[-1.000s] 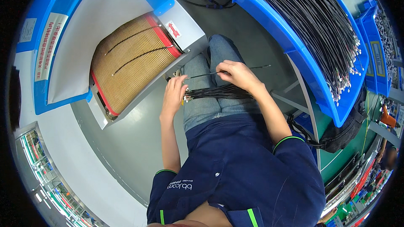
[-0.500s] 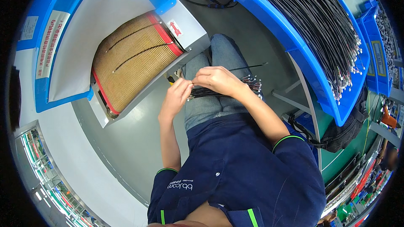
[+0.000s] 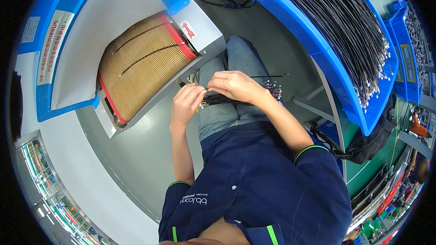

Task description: The person sorts and organizes black electrical cables by hand at an industrial workstation.

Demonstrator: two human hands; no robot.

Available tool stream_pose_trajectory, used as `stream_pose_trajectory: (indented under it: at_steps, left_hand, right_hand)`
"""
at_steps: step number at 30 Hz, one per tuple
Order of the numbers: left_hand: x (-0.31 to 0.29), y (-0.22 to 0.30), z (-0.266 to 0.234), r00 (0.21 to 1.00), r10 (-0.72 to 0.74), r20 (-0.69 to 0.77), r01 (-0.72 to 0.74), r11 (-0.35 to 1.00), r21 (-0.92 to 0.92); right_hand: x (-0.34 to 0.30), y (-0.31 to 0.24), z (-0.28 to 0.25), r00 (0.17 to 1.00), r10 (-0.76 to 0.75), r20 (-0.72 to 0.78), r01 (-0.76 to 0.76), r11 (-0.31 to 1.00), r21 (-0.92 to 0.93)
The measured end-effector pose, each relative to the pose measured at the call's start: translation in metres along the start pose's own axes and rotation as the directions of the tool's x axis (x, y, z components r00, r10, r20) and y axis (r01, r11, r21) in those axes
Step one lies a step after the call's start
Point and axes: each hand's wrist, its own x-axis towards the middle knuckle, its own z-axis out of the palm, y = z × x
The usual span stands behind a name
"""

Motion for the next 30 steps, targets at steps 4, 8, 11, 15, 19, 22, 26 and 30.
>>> stream_pose_trajectory:
  at_steps: [4, 8, 11, 15, 19, 22, 26, 30]
  left_hand:
    - [0.009, 0.012, 0.001, 0.997, -0.027, -0.07, 0.03, 0.999, 0.032]
    - [0.005, 0.012, 0.003, 0.998, -0.01, -0.066, 0.008, 1.0, -0.029]
    - [0.003, 0.011, 0.003, 0.997, -0.022, -0.072, 0.018, 0.998, -0.064]
    - [0.002, 0.007, 0.001, 0.996, -0.022, -0.087, 0.018, 0.999, -0.052]
    - [0.003, 0.01, 0.005, 0.993, -0.03, -0.112, 0.019, 0.995, -0.097]
    - [0.001, 0.008, 0.006, 0.989, -0.059, -0.136, 0.044, 0.993, -0.112]
    - [0.004, 0.007, 0.001, 0.992, -0.06, -0.115, 0.052, 0.996, -0.072]
    - [-0.008, -0.01, -0.017, 0.978, -0.136, -0.159, 0.142, 0.989, 0.03]
  right_hand:
    - [0.0, 0.001, -0.001, 0.998, 0.054, 0.013, -0.055, 0.997, 0.049]
    - [0.0, -0.003, -0.001, 0.99, 0.139, 0.022, -0.141, 0.982, 0.124]
    - [0.001, -0.005, 0.0, 0.985, 0.172, 0.019, -0.173, 0.969, 0.174]
    - [0.0, -0.003, -0.003, 0.982, 0.187, 0.022, -0.188, 0.97, 0.153]
    - [-0.003, 0.002, -0.005, 0.979, 0.205, 0.022, -0.205, 0.968, 0.143]
    - [-0.001, 0.001, -0.004, 0.985, 0.174, 0.0, -0.172, 0.971, 0.168]
    - [-0.001, 0.001, -0.007, 0.983, 0.18, 0.024, -0.182, 0.97, 0.161]
    - [-0.007, 0.008, -0.03, 0.972, 0.229, 0.051, -0.233, 0.968, 0.088]
